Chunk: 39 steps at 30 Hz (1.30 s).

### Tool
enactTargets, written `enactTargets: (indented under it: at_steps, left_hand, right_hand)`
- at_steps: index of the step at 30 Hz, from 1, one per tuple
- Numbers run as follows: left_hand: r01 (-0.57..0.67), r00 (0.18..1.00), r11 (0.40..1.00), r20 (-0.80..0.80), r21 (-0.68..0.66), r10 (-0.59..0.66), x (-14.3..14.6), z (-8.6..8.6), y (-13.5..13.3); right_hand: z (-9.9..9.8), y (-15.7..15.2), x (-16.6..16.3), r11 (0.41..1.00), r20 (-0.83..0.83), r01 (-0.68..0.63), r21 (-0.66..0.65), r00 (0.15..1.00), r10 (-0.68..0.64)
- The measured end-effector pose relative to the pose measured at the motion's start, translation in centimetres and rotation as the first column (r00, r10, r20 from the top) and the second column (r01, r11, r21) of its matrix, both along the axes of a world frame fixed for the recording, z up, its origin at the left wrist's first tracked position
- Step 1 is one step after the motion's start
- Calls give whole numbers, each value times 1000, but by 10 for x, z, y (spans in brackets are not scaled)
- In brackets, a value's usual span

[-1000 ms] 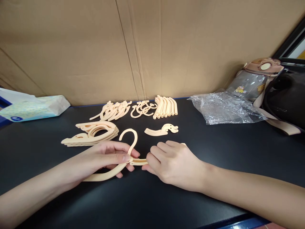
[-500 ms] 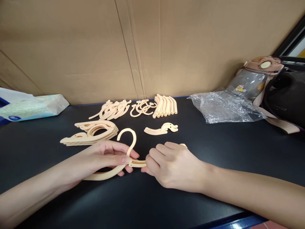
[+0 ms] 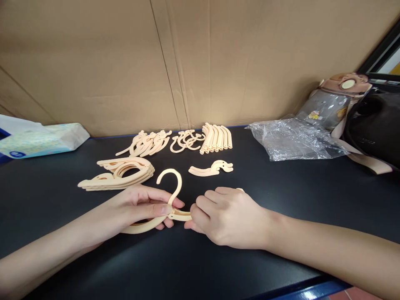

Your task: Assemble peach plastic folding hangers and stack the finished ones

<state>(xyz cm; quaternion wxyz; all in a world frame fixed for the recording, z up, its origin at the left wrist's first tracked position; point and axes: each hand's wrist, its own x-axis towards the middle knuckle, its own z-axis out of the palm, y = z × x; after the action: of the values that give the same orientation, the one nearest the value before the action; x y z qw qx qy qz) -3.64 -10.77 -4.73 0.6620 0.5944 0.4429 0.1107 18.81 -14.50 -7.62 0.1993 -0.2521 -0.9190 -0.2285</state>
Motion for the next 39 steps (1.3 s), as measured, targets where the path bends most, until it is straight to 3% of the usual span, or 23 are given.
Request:
enactTargets:
  at_steps: [8, 16, 26, 39]
  left_hand:
    - [15, 1000, 1000, 12, -17, -15, 2, -4, 1]
    - [44, 999, 998, 11, 55, -44, 2, -7, 0]
    - [72, 997, 991, 5, 110, -73, 3, -4, -3]
    - [54, 996, 992, 61, 117, -61, 4, -12, -6]
  right_hand:
    - [-4, 0, 0, 994, -42, 30, -106, 999, -35]
    - [-3, -1, -2, 985, -72, 37, -170, 996, -50]
    - [-3, -4, -1, 978, -95, 50, -201, 993, -70]
    - [2, -3, 0, 968, -97, 51, -244, 992, -77]
